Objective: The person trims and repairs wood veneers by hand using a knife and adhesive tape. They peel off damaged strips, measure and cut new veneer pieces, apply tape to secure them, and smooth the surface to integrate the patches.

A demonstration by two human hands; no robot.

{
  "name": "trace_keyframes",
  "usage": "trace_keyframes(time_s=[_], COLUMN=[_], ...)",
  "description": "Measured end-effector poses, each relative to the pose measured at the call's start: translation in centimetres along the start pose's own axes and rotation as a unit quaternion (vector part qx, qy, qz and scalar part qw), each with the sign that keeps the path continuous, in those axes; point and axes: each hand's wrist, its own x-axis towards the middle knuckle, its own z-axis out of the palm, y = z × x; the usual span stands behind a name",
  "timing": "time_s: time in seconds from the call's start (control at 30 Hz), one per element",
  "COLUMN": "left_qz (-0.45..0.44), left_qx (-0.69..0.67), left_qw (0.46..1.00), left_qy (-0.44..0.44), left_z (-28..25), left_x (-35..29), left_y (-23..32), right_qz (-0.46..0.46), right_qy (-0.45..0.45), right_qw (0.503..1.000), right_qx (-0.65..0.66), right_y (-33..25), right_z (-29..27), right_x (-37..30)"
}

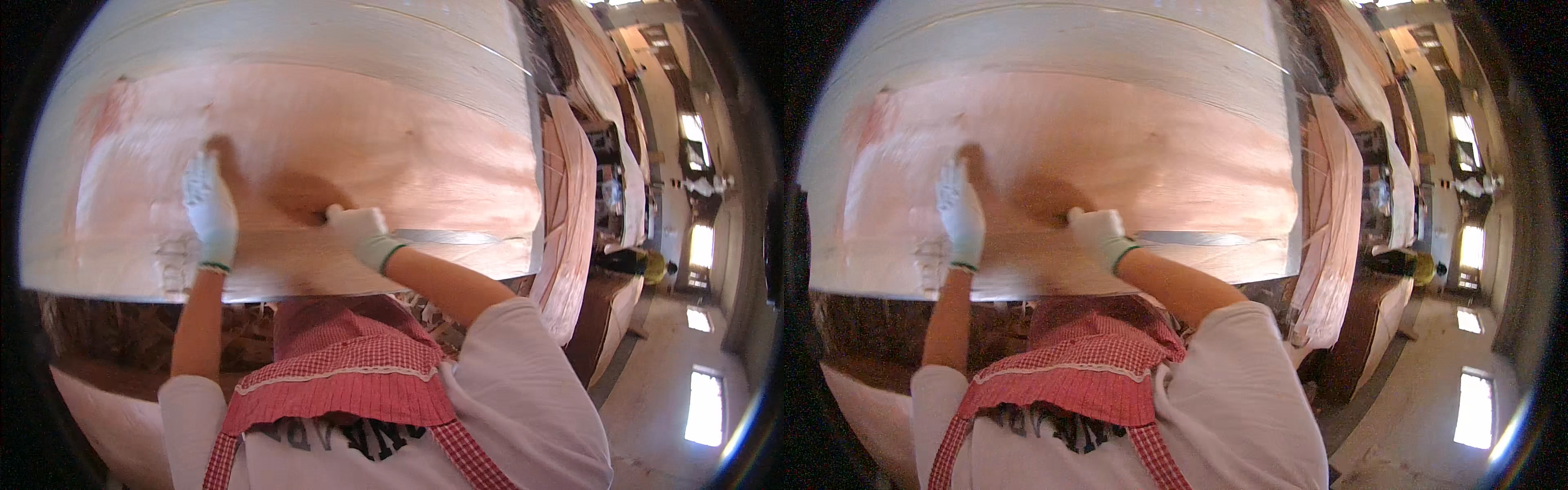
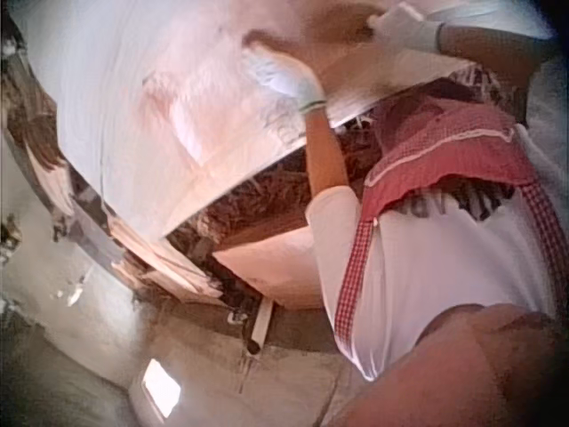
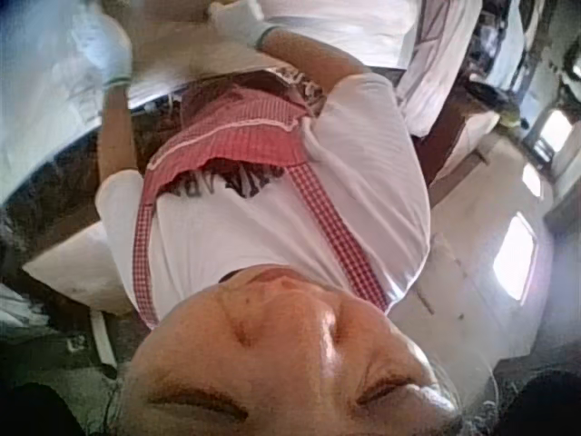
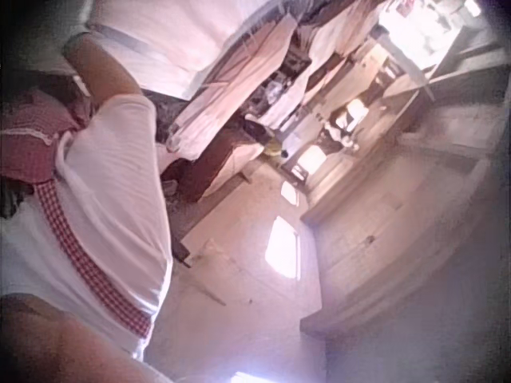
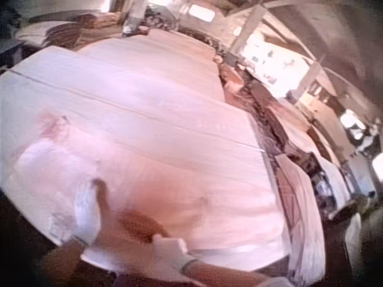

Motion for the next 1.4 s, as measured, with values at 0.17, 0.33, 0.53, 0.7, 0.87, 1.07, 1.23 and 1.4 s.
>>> trace_keyframes(time_s=[0.17,0.33,0.53,0.7,0.87,1.07,1.23,1.4], left_qz=[0.082,0.093,0.108,-0.021,0.019,0.063,0.0,-0.216], left_qx=[-0.113,-0.07,-0.08,-0.218,-0.034,-0.111,-0.237,-0.083], left_qw=[0.979,0.982,0.983,0.963,0.981,0.972,0.969,0.972], left_qy=[-0.146,-0.149,-0.128,-0.158,-0.189,-0.196,-0.07,0.039], left_z=[-2.1,-1.4,-1.2,1.4,-0.9,-2.4,-2.4,-1.6], left_x=[-0.1,0.1,0.4,0.4,0.5,2.4,1.8,8.4], left_y=[13.8,14.2,14.2,14.3,14.4,14.2,9.8,-12.0], right_qz=[-0.017,-0.001,-0.033,0.204,0.439,-0.013,-0.201,-0.19], right_qy=[-0.014,0.001,-0.008,-0.027,0.093,0.0,-0.044,-0.1], right_qw=[0.999,0.999,0.997,0.978,0.891,0.949,0.978,0.977], right_qx=[0.037,0.039,-0.065,0.02,0.067,0.316,-0.042,0.007], right_y=[4.9,24.7,49.6,66.5,63.3,26.9,17.9,18.3], right_z=[0.3,7.0,9.9,14.6,12.0,-5.9,-4.2,-5.7], right_x=[-1.3,-11.1,-21.8,-32.8,-24.9,-3.3,0.4,0.3])
